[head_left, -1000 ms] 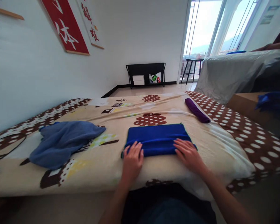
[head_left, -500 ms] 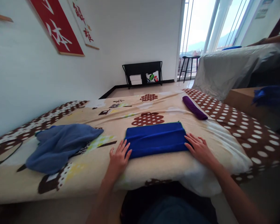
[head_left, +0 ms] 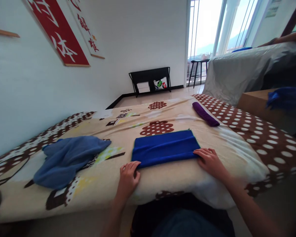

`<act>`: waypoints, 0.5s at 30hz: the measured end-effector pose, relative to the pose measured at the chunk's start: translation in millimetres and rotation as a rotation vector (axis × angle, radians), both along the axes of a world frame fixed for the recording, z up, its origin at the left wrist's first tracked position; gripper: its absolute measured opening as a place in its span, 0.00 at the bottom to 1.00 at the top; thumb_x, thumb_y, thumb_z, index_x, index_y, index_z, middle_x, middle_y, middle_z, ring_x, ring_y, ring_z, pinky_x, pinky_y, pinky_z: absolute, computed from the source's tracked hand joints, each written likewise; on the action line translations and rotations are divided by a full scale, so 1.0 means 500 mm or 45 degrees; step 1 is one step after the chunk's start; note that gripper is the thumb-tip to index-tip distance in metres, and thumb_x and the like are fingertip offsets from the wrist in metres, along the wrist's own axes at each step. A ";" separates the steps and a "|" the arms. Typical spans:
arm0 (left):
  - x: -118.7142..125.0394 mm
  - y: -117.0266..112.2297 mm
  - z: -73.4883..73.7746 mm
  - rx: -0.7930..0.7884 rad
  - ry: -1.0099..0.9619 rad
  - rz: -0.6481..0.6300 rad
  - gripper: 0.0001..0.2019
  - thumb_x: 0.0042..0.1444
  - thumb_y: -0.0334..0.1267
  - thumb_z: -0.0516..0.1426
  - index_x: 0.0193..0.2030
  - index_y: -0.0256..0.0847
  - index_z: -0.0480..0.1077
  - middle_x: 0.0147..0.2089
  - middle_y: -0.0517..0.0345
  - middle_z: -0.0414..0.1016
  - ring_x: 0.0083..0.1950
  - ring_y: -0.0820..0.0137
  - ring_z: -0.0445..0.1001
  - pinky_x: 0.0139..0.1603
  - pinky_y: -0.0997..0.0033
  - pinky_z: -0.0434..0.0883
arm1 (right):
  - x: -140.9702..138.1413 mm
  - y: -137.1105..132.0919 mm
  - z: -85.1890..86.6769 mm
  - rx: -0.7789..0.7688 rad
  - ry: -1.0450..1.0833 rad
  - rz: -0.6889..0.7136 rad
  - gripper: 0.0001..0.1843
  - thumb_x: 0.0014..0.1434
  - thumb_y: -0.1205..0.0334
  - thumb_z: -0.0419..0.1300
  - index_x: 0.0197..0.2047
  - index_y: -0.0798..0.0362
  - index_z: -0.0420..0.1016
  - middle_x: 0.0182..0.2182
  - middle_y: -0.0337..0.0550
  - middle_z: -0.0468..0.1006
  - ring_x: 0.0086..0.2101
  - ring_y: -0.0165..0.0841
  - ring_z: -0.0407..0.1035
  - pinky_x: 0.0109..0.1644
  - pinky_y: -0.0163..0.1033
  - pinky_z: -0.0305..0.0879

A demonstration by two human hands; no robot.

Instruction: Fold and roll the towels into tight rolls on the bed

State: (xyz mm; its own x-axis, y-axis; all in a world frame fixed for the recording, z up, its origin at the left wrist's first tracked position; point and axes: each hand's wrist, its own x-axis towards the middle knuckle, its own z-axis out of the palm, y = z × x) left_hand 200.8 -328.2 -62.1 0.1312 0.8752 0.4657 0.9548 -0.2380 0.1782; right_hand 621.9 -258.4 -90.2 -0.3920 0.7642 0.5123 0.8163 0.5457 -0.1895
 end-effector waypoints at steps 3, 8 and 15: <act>0.005 0.010 0.000 -0.014 -0.054 0.109 0.18 0.55 0.28 0.50 0.50 0.44 0.72 0.52 0.52 0.77 0.57 0.58 0.71 0.61 0.52 0.58 | -0.007 0.018 0.001 -0.018 0.035 -0.036 0.17 0.60 0.67 0.52 0.49 0.48 0.76 0.47 0.42 0.80 0.49 0.38 0.71 0.58 0.49 0.52; 0.002 0.004 -0.004 -0.033 -0.141 0.133 0.19 0.56 0.28 0.50 0.51 0.46 0.71 0.54 0.53 0.76 0.59 0.59 0.69 0.62 0.52 0.56 | -0.008 0.029 -0.007 -0.030 0.115 -0.024 0.16 0.59 0.66 0.52 0.48 0.49 0.76 0.45 0.44 0.80 0.48 0.39 0.71 0.58 0.49 0.53; 0.011 -0.006 -0.008 0.018 -0.142 0.158 0.19 0.57 0.29 0.50 0.52 0.46 0.71 0.54 0.54 0.76 0.58 0.59 0.70 0.61 0.52 0.55 | 0.000 0.026 -0.017 -0.065 0.175 0.019 0.18 0.59 0.66 0.52 0.50 0.49 0.75 0.47 0.44 0.79 0.50 0.39 0.69 0.57 0.47 0.56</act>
State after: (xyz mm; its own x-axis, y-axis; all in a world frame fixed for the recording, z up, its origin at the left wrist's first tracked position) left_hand 206.0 -331.1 -66.2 -0.0306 0.8746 0.4839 0.9514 -0.1229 0.2822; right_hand 621.8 -245.3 -98.5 -0.3320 0.7853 0.5226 0.7728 0.5441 -0.3268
